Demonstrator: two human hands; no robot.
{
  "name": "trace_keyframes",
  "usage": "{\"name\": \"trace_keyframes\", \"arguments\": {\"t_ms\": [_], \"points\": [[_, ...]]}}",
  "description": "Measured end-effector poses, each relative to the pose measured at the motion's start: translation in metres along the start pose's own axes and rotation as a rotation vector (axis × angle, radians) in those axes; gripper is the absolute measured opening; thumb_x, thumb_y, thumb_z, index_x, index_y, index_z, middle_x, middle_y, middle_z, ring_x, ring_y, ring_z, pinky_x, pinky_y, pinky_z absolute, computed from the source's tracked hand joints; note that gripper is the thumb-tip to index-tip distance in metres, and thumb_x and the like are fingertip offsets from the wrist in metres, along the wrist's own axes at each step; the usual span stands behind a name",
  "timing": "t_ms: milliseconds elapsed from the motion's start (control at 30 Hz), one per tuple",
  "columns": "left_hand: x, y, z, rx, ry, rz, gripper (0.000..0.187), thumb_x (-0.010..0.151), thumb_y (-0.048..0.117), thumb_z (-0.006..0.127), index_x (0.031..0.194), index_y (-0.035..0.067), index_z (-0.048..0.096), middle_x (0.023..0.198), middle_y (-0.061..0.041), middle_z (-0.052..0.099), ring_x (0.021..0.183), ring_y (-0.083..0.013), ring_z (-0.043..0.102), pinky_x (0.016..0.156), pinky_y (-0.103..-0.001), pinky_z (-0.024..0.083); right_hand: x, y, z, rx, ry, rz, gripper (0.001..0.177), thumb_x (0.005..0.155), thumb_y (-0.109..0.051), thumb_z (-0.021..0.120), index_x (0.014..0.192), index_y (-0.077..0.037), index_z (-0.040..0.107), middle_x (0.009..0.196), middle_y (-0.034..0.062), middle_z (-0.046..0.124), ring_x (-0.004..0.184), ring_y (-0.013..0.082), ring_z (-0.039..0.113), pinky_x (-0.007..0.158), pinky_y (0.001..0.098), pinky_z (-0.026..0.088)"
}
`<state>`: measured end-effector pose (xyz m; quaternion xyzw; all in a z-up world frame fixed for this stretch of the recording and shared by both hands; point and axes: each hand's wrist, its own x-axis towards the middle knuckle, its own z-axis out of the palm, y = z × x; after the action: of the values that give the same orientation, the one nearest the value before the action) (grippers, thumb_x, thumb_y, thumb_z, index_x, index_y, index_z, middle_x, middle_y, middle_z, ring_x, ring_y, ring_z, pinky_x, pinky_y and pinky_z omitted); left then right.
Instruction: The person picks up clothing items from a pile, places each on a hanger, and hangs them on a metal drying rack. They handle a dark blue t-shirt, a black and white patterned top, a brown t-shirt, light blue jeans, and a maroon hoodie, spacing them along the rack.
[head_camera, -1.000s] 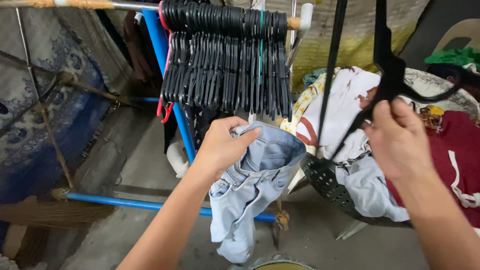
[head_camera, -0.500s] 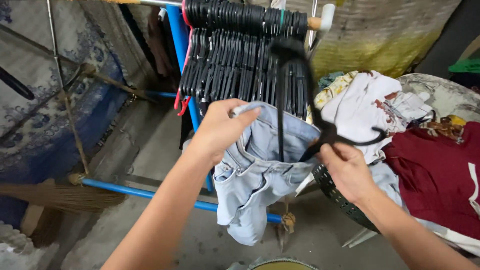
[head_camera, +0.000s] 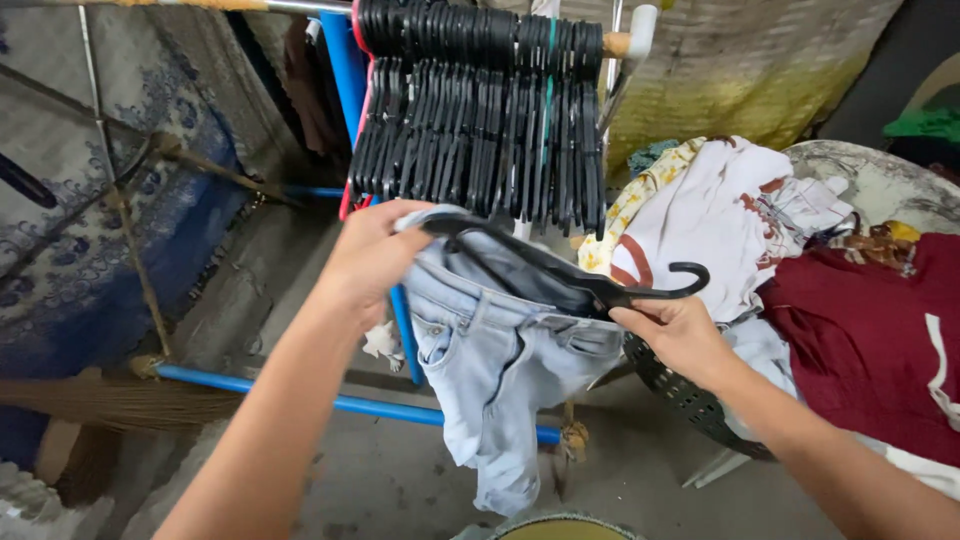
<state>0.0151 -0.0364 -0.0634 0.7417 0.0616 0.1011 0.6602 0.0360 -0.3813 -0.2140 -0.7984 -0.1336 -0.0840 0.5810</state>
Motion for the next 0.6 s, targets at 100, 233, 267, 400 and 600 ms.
{"name": "trace_keyframes", "arguments": {"t_ms": [100,233,267,400,600], "points": [[0.001,-0.01,-0.011,0.101,0.066,0.029,0.026,0.081,0.005,0.063,0.102,0.011,0.078,0.078,-0.007,0.066,0.07,-0.0116,0.057,0.06,-0.023,0.046,0.0,-0.017,-0.008,-0.089,-0.009,-0.074,0.009,0.088,-0.004,0.073,0.089,0.0,0.08,0.076,0.0105,0.078,0.072,0.0119,0.061,0.072,0.037,0.053],[0.02,-0.035,-0.025,0.145,0.123,0.061,0.026,0.082,0.008,0.063,0.102,0.013,0.078,0.076,-0.008,0.067,0.063,-0.0103,0.052,0.053,-0.023,0.043,-0.002,-0.08,-0.002,-0.323,0.016,-0.311,0.002,0.083,-0.005,0.075,0.082,-0.004,0.076,0.078,0.0113,0.076,0.073,0.0196,0.071,0.073,0.0352,0.054],[0.02,-0.034,-0.03,0.144,0.121,0.059,0.026,0.082,0.008,0.063,0.102,0.013,0.078,0.076,-0.008,0.067,0.063,-0.0103,0.052,0.053,-0.023,0.043,-0.004,-0.084,-0.003,-0.325,0.016,-0.309,0.002,0.083,-0.005,0.075,0.082,-0.004,0.076,0.078,0.0113,0.076,0.073,0.0196,0.071,0.073,0.0352,0.054],[0.002,-0.009,-0.041,0.236,0.202,0.075,0.022,0.083,0.011,0.062,0.098,0.014,0.078,0.072,-0.007,0.067,0.056,-0.0111,0.055,0.049,-0.024,0.046,-0.01,-0.101,-0.007,-0.629,0.054,-0.619,0.012,0.082,-0.017,0.078,0.079,-0.008,0.069,0.09,0.0072,0.064,0.084,0.0317,0.061,0.074,0.0402,0.047],[0.016,-0.017,-0.048,0.608,0.167,0.123,0.018,0.083,0.023,0.069,0.097,0.029,0.078,0.082,-0.003,0.073,0.08,-0.0249,0.07,0.072,-0.038,0.055,-0.009,-0.094,-0.016,-0.749,-0.036,-0.538,0.016,0.079,-0.031,0.076,0.081,-0.016,0.07,0.12,-0.001,0.06,0.119,0.0335,0.05,0.096,0.0506,0.034]]}}
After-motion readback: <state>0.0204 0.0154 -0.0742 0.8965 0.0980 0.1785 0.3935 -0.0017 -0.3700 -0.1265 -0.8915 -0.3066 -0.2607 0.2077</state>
